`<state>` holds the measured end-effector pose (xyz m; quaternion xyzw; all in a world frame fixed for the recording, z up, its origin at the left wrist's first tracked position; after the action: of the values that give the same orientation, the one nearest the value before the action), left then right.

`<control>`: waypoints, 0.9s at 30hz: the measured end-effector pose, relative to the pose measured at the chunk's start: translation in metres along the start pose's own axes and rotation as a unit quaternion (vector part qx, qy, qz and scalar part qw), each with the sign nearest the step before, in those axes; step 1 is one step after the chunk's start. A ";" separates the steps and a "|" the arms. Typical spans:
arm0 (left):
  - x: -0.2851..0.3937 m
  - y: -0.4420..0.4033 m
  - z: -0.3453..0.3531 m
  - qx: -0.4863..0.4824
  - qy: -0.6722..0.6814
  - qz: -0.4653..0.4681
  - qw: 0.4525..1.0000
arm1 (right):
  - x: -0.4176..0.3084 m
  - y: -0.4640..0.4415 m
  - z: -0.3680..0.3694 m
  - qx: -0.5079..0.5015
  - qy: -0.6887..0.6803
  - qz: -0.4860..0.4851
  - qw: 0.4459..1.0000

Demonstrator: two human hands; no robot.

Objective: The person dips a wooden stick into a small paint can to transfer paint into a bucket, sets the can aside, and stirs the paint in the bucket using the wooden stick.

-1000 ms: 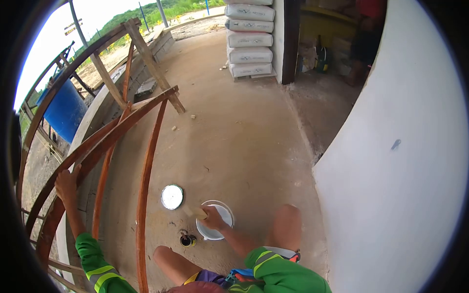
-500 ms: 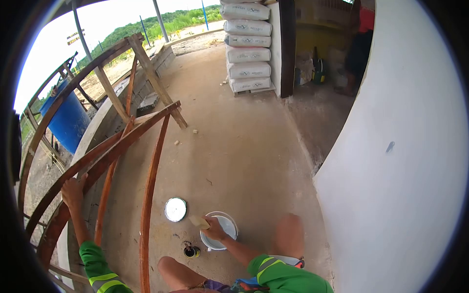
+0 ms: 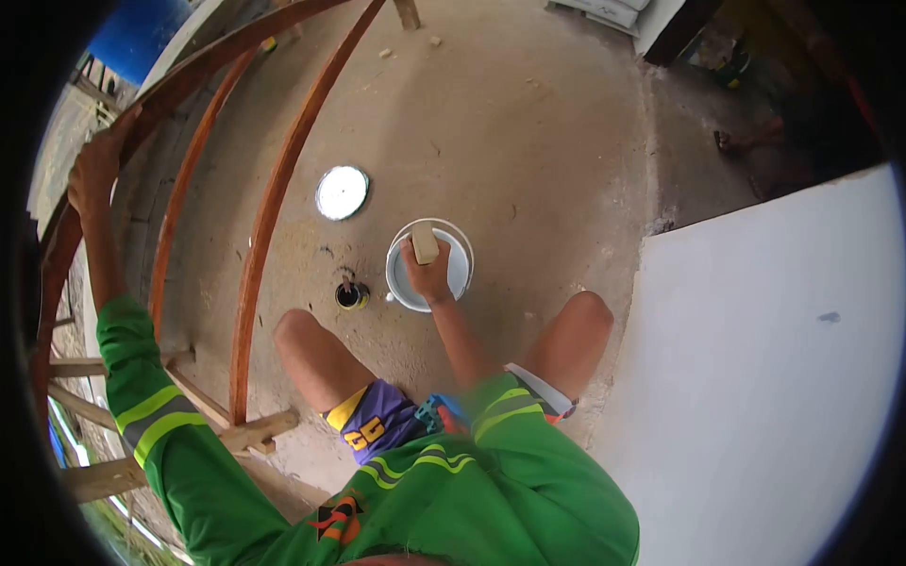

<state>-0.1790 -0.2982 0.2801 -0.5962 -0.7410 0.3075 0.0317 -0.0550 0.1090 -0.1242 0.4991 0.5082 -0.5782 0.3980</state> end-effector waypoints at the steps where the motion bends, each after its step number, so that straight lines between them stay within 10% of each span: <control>1: -0.002 0.003 0.000 -0.001 -0.007 -0.004 1.000 | -0.005 0.011 0.001 -0.026 0.009 -0.012 1.000; 11: 0.018 0.006 -0.029 0.061 -0.032 -0.063 0.996 | 0.002 -0.020 -0.019 0.033 0.015 0.060 0.997; 17: 0.023 0.018 -0.035 0.117 -0.036 -0.042 0.992 | -0.001 0.035 -0.016 -0.141 0.161 -0.146 0.966; 20: 0.017 0.019 -0.022 0.174 0.030 0.098 0.979 | 0.001 0.003 -0.035 -0.076 0.038 0.033 0.996; 24: -0.023 -0.012 0.035 -0.020 -0.119 0.048 0.992 | -0.007 -0.019 0.019 -0.019 -0.024 0.017 0.999; 27: -0.005 -0.003 0.012 -0.044 -0.056 -0.036 0.997 | -0.013 0.026 0.030 -0.202 0.102 -0.072 0.971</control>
<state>-0.1854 -0.3077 0.2739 -0.5517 -0.7755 0.3059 -0.0254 -0.0327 0.0747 -0.1172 0.4267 0.6867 -0.4369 0.3943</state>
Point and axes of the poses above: each hand's wrist, its own y-axis away from the middle knuckle, its own z-axis out of the palm, x = y × z, the point moved 5 cm from there along -y, towards the middle knuckle, and after that the axes turned 13 degrees about y, right-handed, at the moved point
